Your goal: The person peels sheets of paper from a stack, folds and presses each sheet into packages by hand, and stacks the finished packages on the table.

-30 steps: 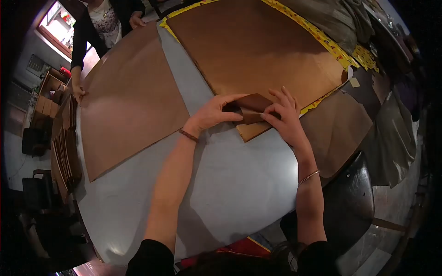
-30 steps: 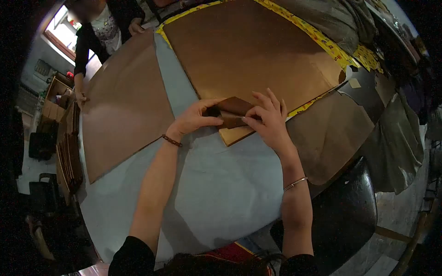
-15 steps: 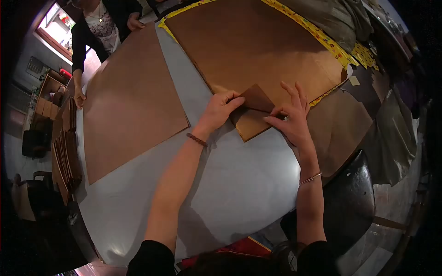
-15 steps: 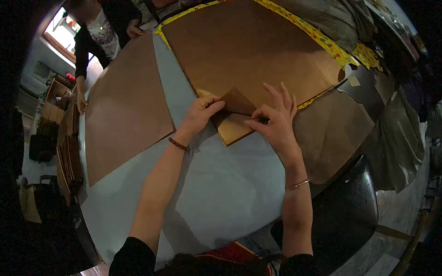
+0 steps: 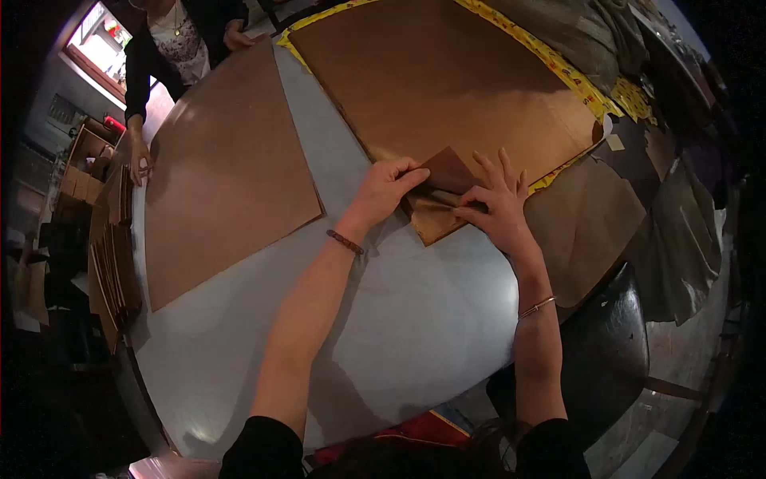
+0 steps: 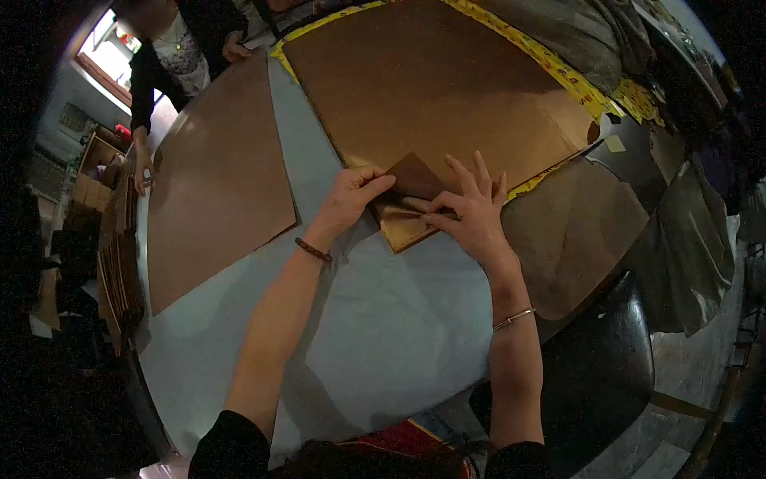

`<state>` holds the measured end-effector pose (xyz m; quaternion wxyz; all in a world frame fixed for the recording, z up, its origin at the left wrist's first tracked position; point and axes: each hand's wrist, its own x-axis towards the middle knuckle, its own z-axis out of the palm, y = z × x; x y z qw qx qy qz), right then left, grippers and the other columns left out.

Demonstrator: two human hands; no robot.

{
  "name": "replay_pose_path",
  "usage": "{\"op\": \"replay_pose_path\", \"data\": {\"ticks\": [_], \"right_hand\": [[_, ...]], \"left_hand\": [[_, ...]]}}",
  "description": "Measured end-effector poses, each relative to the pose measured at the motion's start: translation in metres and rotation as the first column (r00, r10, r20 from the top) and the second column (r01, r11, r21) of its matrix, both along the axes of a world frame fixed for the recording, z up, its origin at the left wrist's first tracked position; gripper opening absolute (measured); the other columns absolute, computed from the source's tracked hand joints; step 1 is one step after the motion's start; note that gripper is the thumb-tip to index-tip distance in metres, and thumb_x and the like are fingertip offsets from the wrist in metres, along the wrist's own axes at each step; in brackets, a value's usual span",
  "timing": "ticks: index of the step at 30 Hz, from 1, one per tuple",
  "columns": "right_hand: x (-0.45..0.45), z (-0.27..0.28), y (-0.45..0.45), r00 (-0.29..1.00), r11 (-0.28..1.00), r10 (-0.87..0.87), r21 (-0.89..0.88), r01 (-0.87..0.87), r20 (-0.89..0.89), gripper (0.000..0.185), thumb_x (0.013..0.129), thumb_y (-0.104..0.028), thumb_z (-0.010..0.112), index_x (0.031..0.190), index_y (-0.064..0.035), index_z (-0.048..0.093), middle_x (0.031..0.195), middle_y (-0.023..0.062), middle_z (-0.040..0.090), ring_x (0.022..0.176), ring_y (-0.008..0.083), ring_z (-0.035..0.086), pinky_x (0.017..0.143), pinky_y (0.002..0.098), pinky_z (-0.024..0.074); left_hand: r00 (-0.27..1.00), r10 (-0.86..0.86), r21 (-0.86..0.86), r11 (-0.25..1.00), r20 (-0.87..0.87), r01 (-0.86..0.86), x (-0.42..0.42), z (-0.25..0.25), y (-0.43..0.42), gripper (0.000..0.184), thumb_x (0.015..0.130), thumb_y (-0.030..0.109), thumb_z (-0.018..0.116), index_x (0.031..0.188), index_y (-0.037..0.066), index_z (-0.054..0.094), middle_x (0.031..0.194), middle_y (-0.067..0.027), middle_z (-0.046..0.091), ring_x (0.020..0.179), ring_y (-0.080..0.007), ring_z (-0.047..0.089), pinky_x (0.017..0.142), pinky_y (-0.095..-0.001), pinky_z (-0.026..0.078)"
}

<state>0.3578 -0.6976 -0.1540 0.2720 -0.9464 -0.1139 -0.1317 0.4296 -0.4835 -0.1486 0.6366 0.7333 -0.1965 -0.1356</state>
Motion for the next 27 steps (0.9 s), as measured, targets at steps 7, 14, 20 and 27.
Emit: {"op": "replay_pose_path", "data": {"ticks": [7, 14, 20, 27], "right_hand": [[0.002, 0.001, 0.001, 1.000, 0.993, -0.003, 0.118, 0.000, 0.022, 0.013, 0.081, -0.028, 0.069, 0.080, -0.0148, 0.066, 0.141, 0.0056, 0.040, 0.141, 0.0311, 0.015, 0.111, 0.0561, -0.0002], [0.008, 0.001, 0.000, 0.999, 0.971, -0.030, 0.237, 0.040, -0.044, 0.016, 0.082, -0.028, 0.067, 0.085, -0.0120, 0.065, 0.131, 0.0058, 0.051, 0.137, 0.0296, 0.025, 0.110, 0.0524, 0.0061], [0.002, 0.015, 0.005, 0.995, 0.963, -0.091, 0.250, 0.099, -0.043, 0.031, 0.078, -0.029, 0.071, 0.102, -0.0112, 0.064, 0.121, 0.0060, 0.057, 0.130, 0.0266, 0.034, 0.111, 0.0513, 0.0092], [0.006, 0.005, 0.005, 0.989, 0.999, -0.038, -0.026, 0.043, 0.140, 0.029, 0.078, -0.023, 0.069, 0.104, -0.0104, 0.064, 0.107, 0.0053, 0.063, 0.124, 0.0270, 0.044, 0.109, 0.0555, 0.0154]], "left_hand": [[0.993, -0.104, 0.082, 0.991, -0.052, 0.108, 0.005, 0.010, 0.016, 0.030, 0.089, 0.021, 0.061, 0.109, -0.002, 0.063, 0.093, -0.0007, 0.065, 0.084, -0.0071, 0.055, 0.074, -0.0242, 0.045], [0.973, -0.227, -0.020, 0.973, 0.049, 0.229, 0.006, 0.007, 0.017, 0.041, 0.085, 0.011, 0.064, 0.124, -0.001, 0.053, 0.112, -0.0036, 0.062, 0.098, -0.0091, 0.056, 0.084, -0.0263, 0.046], [0.999, -0.025, 0.101, 0.995, 0.047, 0.020, 0.001, 0.007, 0.005, 0.017, 0.091, 0.015, 0.059, 0.097, 0.000, 0.064, 0.085, -0.0008, 0.065, 0.079, -0.0072, 0.055, 0.074, -0.0243, 0.045], [0.997, -0.052, 0.075, 0.996, 0.060, 0.048, 0.003, 0.003, 0.006, 0.020, 0.091, 0.017, 0.058, 0.097, -0.001, 0.064, 0.087, -0.0015, 0.066, 0.080, -0.0074, 0.056, 0.073, -0.0236, 0.045]]}}
